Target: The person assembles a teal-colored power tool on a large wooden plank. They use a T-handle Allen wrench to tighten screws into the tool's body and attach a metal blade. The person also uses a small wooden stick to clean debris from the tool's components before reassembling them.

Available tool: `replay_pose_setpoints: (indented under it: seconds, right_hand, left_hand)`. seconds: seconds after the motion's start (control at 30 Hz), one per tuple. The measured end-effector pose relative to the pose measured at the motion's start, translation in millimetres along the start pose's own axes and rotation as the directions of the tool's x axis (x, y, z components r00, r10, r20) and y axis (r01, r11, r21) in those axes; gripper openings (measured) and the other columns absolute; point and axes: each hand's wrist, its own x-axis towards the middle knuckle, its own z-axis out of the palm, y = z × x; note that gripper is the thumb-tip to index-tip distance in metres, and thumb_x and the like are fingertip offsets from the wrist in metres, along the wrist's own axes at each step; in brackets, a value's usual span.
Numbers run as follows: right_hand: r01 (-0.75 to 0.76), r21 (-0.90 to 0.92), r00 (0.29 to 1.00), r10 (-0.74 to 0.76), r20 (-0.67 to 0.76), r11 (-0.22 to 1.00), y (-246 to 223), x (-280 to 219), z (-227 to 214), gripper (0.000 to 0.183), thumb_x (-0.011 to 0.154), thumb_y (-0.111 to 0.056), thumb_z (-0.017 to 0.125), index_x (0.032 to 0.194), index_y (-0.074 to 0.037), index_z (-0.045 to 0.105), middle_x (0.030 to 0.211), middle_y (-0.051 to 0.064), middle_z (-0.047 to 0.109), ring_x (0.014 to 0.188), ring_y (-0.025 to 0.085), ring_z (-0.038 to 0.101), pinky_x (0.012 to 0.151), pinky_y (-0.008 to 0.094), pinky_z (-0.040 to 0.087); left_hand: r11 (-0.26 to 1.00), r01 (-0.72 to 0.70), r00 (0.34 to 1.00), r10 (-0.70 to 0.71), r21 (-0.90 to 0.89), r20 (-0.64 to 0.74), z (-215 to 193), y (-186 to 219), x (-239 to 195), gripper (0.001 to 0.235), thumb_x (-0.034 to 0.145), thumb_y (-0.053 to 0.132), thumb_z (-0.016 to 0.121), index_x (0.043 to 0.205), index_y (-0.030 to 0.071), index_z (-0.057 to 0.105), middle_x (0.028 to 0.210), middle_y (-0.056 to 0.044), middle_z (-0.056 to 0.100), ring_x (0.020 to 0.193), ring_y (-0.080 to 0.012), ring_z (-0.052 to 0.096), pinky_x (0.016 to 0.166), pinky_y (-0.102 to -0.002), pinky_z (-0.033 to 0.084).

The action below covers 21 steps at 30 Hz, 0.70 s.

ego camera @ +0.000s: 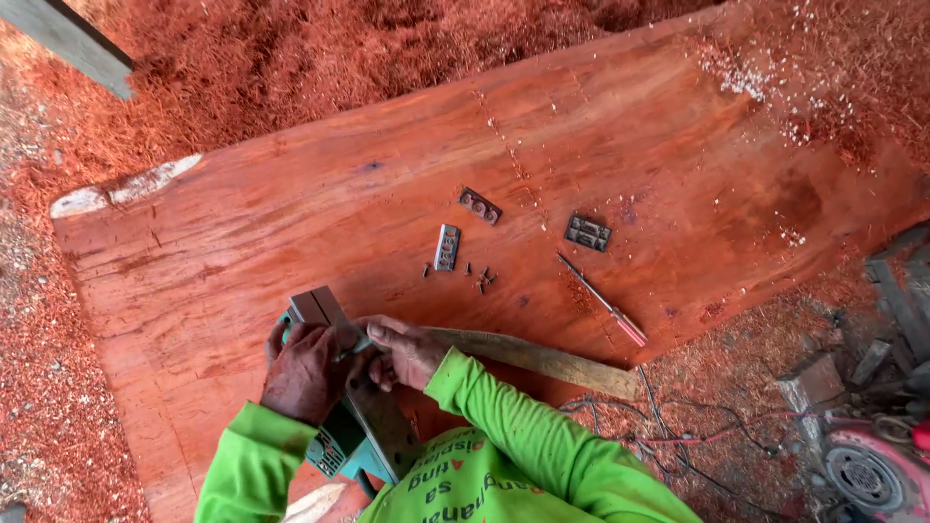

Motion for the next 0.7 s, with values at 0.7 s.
replay_pose_setpoints:
  seconds: [0.7]
  right_hand:
    - [0.086,-0.236,0.955,-0.148,-0.257,0.968,10,22,-11,0.06,0.096,-0.043,0.073,0.141,-0.009,0.052,0.112,0.019,0.067,0.059,0.023,0.066,0.04,0.03,0.052]
  left_hand:
    - [0.968,0.169,0.985,-0.17,-0.188,0.01,-8,13,0,0.046,0.078,0.041,0.076,0.117,0.02,0.063,0.115,-0.007,0.065,0.127,-0.0298,0.056,0.12,-0.062,0.027]
